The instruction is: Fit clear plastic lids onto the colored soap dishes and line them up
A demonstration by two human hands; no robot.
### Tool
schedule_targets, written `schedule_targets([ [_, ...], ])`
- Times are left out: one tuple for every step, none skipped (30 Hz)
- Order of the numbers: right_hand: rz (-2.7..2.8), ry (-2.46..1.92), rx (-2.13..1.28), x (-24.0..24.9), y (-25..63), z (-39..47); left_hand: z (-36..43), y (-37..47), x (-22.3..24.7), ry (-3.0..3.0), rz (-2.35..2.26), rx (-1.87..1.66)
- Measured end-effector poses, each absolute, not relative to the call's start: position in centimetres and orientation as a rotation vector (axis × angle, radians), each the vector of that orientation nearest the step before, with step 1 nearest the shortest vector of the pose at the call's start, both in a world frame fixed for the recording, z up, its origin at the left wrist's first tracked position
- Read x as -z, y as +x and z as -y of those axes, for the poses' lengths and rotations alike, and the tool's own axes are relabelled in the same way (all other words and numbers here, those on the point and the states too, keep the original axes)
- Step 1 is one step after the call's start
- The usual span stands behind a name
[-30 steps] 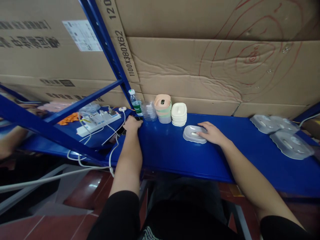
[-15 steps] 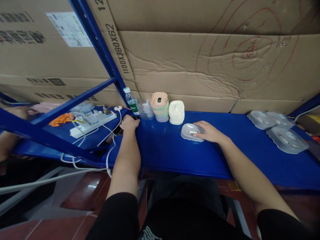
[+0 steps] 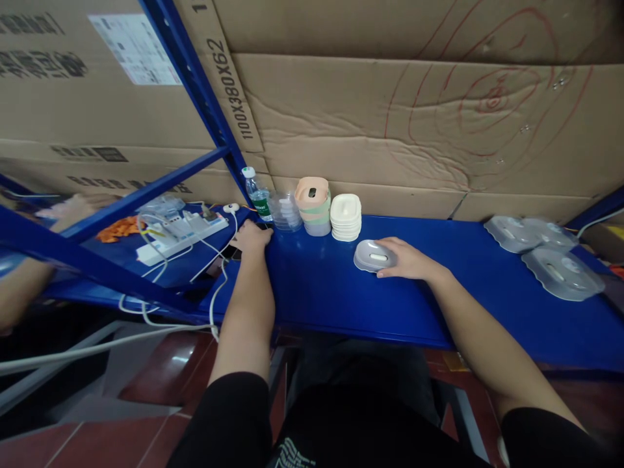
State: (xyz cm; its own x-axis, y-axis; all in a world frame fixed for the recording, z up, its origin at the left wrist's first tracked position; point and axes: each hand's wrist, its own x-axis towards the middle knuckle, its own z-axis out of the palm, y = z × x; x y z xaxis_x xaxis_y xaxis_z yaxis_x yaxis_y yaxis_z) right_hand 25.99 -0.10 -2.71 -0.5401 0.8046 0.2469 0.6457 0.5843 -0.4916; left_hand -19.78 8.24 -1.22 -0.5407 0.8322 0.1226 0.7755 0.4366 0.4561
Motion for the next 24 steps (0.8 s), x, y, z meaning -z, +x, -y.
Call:
schedule_targets([
  [2.367, -1.158, -0.476, 2.7, 26.0, 0.1, -8.2, -19.7, 1.0, 1.355, -2.580, -0.822],
  [2.368, -1.157, -0.472, 2.7, 26.0, 0.1, -8.2, -19.7, 0.8, 1.268, -2.594, -0.968],
  [2.373, -1.156, -0.468, 2.6, 26.0, 0.1, -8.3, -19.6, 0.6, 1.214, -2.590, -1.151],
  [2.379, -1.156, -0.467, 2.6, 26.0, 0.1, -8.3, -19.5, 0.3, 1.208, -2.564, -1.354],
  [2.384, -1.155, -0.468, 2.6, 26.0, 0.1, -8.4, -19.2, 0.0, 1.227, -2.524, -1.569],
  [2.386, -1.150, -0.471, 2.5, 26.0, 0.1, -8.4, -18.7, -0.3, 1.266, -2.471, -1.776],
  [2.386, -1.144, -0.472, 2.5, 26.0, 0.2, -8.3, -18.0, -0.5, 1.325, -2.401, -1.956],
  [2.383, -1.139, -0.472, 2.5, 25.9, 0.2, -8.2, -17.1, -0.6, 1.401, -2.318, -2.103],
  [2.377, -1.135, -0.469, 2.4, 25.9, 0.3, -7.9, -15.9, -0.7, 1.500, -2.212, -2.201],
  [2.370, -1.132, -0.465, 2.3, 25.8, 0.3, -7.6, -14.5, -0.7, 1.623, -2.082, -2.259],
  [2.362, -1.129, -0.462, 2.2, 25.7, 0.4, -7.1, -13.0, -0.6, 1.776, -1.931, -2.288],
  [2.353, -1.124, -0.461, 2.1, 25.7, 0.5, -6.4, -11.4, -0.6, 1.937, -1.763, -2.291],
  [2.343, -1.116, -0.461, 1.9, 25.6, 0.5, -5.8, -9.8, -0.5, 2.141, -1.578, -2.220],
  [2.333, -1.106, -0.459, 1.7, 25.5, 0.6, -5.1, -8.3, -0.4, 2.346, -1.405, -2.078],
  [2.321, -1.093, -0.458, 1.6, 25.5, 0.7, -4.3, -6.9, -0.3, 2.527, -1.248, -1.891],
  [2.306, -1.080, -0.458, 1.4, 25.4, 0.8, -3.6, -5.6, -0.3, 2.659, -1.113, -1.688],
  [2.289, -1.067, -0.457, 1.2, 25.4, 0.9, -3.0, -4.5, -0.2, 2.747, -0.978, -1.520],
  [2.273, -1.053, -0.456, 1.0, 25.3, 1.0, -2.5, -3.7, -0.1, 2.793, -0.869, -1.390],
  [2.260, -1.038, -0.457, 0.9, 25.2, 1.1, -2.1, -3.0, 0.0, 2.808, -0.806, -1.302],
  [2.251, -1.023, -0.459, 0.8, 25.2, 1.1, -1.9, -2.5, 0.2, 2.810, -0.774, -1.224],
  [2.245, -1.009, -0.461, 0.7, 25.1, 1.2, -1.8, -2.2, 0.4, 2.799, -0.763, -1.148],
  [2.241, -0.996, -0.464, 0.7, 25.0, 1.2, -1.7, -2.0, 0.6, 2.777, -0.768, -1.070],
  [2.241, -0.988, -0.469, 0.7, 24.9, 1.2, -1.7, -1.9, 0.9, 2.747, -0.781, -0.988],
  [2.239, -0.985, -0.476, 0.7, 24.9, 1.2, -1.8, -2.0, 1.1, 2.709, -0.797, -0.907],
])
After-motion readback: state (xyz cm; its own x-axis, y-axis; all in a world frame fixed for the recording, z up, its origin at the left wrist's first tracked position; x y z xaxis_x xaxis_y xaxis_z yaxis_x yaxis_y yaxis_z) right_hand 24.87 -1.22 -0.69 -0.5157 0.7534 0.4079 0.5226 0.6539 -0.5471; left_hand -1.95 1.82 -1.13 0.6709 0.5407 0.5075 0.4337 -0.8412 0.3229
